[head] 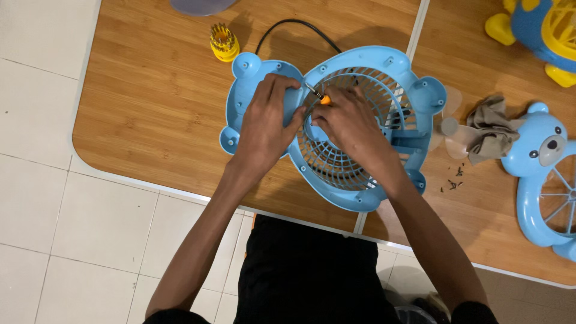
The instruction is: The person uses a screwdriver to fasten screws into the central hub of a blue bear-shaped fan grille on a wooden table. After securing the hub, they place a fan blade into the grille and wipe it with a cloth.
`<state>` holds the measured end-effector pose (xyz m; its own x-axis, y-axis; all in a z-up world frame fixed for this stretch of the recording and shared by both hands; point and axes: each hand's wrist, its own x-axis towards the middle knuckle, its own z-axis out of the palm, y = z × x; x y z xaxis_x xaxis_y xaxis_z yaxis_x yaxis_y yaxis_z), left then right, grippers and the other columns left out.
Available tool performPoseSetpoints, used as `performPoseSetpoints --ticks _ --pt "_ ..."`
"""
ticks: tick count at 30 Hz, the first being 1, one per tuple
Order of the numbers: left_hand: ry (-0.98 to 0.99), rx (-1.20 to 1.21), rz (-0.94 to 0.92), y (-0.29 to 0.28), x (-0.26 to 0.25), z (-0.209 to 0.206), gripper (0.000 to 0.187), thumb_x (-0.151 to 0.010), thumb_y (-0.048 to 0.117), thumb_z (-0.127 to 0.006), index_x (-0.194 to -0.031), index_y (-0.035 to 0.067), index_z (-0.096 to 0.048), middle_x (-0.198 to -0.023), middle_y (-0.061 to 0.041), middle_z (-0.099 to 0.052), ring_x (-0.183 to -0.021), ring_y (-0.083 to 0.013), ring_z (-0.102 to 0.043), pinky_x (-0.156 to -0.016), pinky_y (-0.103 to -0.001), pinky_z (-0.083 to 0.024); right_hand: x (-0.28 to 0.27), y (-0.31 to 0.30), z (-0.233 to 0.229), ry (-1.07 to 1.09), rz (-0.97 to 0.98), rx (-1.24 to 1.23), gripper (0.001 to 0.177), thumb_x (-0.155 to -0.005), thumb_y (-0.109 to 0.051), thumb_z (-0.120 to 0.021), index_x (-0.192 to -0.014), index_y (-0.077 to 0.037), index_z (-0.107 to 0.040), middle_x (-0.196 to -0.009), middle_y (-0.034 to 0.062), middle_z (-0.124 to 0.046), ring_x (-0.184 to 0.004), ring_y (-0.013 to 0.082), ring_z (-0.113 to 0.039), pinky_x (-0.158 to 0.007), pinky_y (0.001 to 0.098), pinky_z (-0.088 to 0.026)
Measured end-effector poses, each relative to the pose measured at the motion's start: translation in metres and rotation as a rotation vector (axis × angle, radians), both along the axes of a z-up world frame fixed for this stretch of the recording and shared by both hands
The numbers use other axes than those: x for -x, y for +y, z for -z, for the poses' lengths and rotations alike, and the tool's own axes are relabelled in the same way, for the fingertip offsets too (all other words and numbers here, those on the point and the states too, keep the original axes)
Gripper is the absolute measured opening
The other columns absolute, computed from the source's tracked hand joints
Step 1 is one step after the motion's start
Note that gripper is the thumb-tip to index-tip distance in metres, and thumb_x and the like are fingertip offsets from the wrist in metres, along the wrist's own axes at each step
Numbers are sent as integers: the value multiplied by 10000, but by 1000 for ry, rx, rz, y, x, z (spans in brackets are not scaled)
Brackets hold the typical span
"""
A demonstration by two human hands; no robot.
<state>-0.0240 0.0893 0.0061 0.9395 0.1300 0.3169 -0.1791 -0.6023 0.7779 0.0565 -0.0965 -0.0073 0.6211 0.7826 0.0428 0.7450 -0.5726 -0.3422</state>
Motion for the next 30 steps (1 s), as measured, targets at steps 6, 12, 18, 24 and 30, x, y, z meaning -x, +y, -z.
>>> performPoseSetpoints --ticks 6,12,18,24,30 --pt "-10 -5 0 0 -1 2 414 -864 13 -787 -1220 15 -575 -1196 -181 -593 -1121 -396 -623 -937 -474 -522 2 1 4 -59 -37 -38 143 -865 -217 -794 -933 -91 -787 -1079 142 -647 -1107 309 -635 -1025 516 -412" --pt "-30 1 -6 0 -1 1 412 -858 15 -794 -1209 10 -578 -1180 -180 -593 -1112 -403 -624 -940 -475 -523 3 -6 -5 -45 16 -10 229 -902 -241 -805 -1090 -112 -781 -1219 173 -608 -1135 395 -588 -1035 496 -412" --pt "-10 14 -11 -1 -1 0 401 -866 16 -788 -1211 9 -585 -1183 -177 -598 -1104 -396 -633 -922 -471 -532 4 -7 -16 -95 -59 109 755 -636 -423 -903 -1244 -26 -696 -1140 236 -576 -1158 400 -569 -1076 537 -371" --pt "-6 15 -16 -1 -2 0 402 -862 16 -788 -1208 8 -584 -1185 -179 -598 -1099 -397 -635 -915 -474 -532 9 0 -12 -66 -40 228 720 -662 -395 -915 -1211 13 -691 -1192 229 -579 -1195 367 -572 -1108 512 -378" --pt "-16 18 -7 0 -2 1 399 -870 23 -788 -1209 10 -578 -1193 -175 -598 -1108 -390 -638 -922 -468 -538 9 -4 -12 -71 17 289 743 -640 -420 -920 -1198 17 -699 -1202 271 -582 -1162 399 -585 -1105 512 -381"
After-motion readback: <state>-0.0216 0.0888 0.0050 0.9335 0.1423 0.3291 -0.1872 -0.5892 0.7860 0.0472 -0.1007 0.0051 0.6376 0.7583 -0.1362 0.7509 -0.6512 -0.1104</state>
